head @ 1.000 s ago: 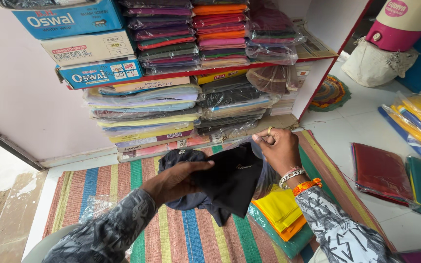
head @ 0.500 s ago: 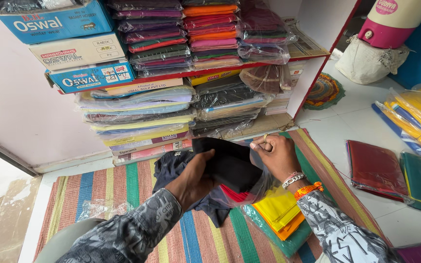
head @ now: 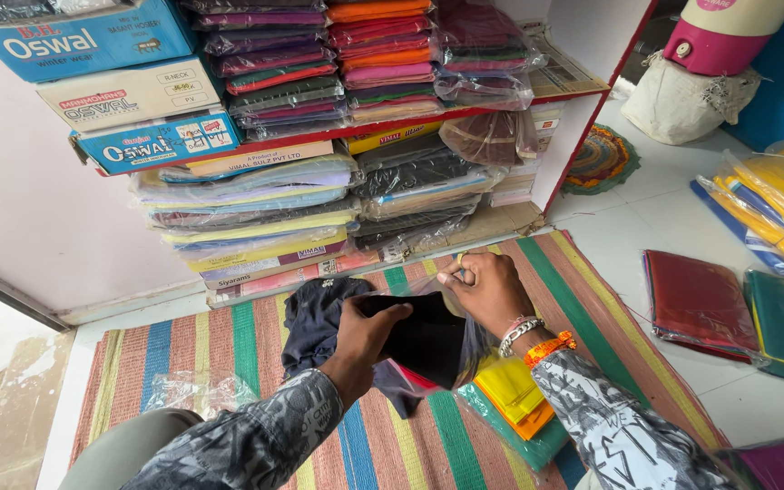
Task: The person sits on a mat and packs folded colored cloths into clear plastic bags. They handle red, black, yellow, and orange cloths one by one, placing each into a bag and stacking them on the floor.
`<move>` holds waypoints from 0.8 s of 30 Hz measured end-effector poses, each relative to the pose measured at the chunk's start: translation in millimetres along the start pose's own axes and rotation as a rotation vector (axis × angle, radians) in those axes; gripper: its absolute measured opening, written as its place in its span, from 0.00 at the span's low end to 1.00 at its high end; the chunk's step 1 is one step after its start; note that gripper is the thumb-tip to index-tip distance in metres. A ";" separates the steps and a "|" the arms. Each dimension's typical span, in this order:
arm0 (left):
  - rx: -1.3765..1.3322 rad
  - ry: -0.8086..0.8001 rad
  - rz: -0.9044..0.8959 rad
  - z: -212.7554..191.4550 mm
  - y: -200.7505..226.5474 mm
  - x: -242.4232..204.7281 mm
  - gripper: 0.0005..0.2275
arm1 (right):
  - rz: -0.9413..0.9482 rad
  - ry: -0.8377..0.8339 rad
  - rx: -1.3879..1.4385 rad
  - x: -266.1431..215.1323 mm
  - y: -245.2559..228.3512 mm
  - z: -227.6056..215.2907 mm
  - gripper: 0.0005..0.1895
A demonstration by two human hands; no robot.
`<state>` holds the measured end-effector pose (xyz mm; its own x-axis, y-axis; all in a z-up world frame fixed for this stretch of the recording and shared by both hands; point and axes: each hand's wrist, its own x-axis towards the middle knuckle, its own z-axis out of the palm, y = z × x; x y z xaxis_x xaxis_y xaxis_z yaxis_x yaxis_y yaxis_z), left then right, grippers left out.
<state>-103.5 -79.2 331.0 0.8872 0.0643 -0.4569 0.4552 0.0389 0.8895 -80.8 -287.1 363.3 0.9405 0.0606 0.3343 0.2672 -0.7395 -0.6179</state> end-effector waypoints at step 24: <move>-0.224 -0.193 -0.199 3.4 -25.8 -3.8 0.20 | 0.034 0.021 0.022 3.0 -3.9 7.6 0.09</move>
